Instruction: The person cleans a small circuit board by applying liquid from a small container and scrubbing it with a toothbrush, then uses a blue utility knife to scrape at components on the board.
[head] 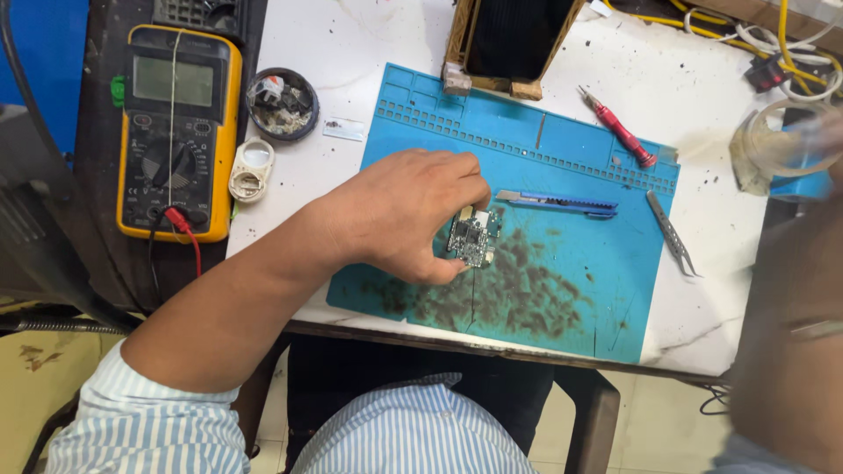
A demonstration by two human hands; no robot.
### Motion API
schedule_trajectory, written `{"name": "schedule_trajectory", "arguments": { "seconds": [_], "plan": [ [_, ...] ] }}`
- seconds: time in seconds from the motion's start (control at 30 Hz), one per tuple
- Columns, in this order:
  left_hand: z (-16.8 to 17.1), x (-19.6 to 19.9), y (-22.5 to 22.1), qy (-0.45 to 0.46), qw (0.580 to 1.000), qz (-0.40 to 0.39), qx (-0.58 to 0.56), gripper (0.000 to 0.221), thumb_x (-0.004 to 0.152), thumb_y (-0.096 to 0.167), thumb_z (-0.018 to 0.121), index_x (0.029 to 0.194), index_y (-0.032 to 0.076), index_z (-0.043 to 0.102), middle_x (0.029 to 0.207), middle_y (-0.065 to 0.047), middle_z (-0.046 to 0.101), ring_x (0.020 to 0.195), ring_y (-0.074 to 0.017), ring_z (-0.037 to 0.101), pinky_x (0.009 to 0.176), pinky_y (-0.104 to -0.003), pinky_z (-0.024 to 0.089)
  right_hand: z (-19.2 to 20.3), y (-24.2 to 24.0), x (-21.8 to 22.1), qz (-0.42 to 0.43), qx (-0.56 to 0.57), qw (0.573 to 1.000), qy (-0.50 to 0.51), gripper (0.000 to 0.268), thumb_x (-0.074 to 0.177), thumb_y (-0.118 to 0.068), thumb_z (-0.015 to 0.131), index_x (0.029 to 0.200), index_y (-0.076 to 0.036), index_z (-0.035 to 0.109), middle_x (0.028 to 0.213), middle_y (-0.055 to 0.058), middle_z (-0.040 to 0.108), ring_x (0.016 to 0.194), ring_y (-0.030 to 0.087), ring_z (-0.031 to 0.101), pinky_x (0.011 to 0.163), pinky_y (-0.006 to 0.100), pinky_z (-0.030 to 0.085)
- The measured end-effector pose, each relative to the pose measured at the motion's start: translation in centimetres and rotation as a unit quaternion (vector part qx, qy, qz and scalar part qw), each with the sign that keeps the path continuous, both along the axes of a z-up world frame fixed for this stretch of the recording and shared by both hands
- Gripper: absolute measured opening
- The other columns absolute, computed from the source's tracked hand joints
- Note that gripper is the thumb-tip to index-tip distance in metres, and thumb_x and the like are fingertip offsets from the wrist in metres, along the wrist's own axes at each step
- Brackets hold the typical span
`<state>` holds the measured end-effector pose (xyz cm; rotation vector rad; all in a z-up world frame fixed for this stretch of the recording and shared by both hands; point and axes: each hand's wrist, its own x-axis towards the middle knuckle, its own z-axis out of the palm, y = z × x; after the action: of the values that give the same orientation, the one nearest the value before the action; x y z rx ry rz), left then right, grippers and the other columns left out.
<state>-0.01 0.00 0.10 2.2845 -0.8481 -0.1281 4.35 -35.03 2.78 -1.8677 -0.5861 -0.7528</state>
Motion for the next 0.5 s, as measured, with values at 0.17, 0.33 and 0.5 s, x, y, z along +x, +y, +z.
{"name": "schedule_trajectory", "arguments": {
  "seconds": [0.17,0.33,0.5],
  "plan": [
    [-0.1,-0.2,-0.2,-0.004,1.0,0.003,0.013,0.052,0.067,0.038,0.083,0.104,0.007,0.064,0.098,-0.011,0.058,0.095,-0.0331,0.061,0.081,-0.047,0.051,-3.8,8.3,-3.4,0.269,-0.009,0.956,0.113,0.014,0.104,-0.012,0.066,0.112,-0.001,0.066,0.103,0.011,0.071,0.089,0.021,0.074,0.081,0.035,0.063],
    [-0.1,-0.1,0.0,0.028,0.999,0.006,0.024,0.051,0.068,0.037,0.083,0.104,0.007,0.063,0.1,-0.011,0.058,0.096,-0.0327,0.061,0.08,-0.046,0.05,-2.0,6.6,-2.7,0.242,-0.276,0.93,0.02,0.028,0.089,-0.004,0.079,0.116,-0.006,0.074,0.095,0.012,0.071,0.074,0.021,0.07,0.062,0.031,0.052],
    [-0.3,-0.2,0.3,0.014,1.0,0.002,0.009,0.048,0.07,0.036,0.085,0.103,0.008,0.064,0.102,-0.01,0.059,0.101,-0.0336,0.06,0.084,-0.047,0.049,-2.0,7.4,-3.9,0.155,-0.443,0.883,0.004,0.046,0.083,0.001,0.074,0.127,-0.012,0.073,0.106,0.008,0.072,0.085,0.024,0.065,0.075,0.037,0.052]
  ]
}}
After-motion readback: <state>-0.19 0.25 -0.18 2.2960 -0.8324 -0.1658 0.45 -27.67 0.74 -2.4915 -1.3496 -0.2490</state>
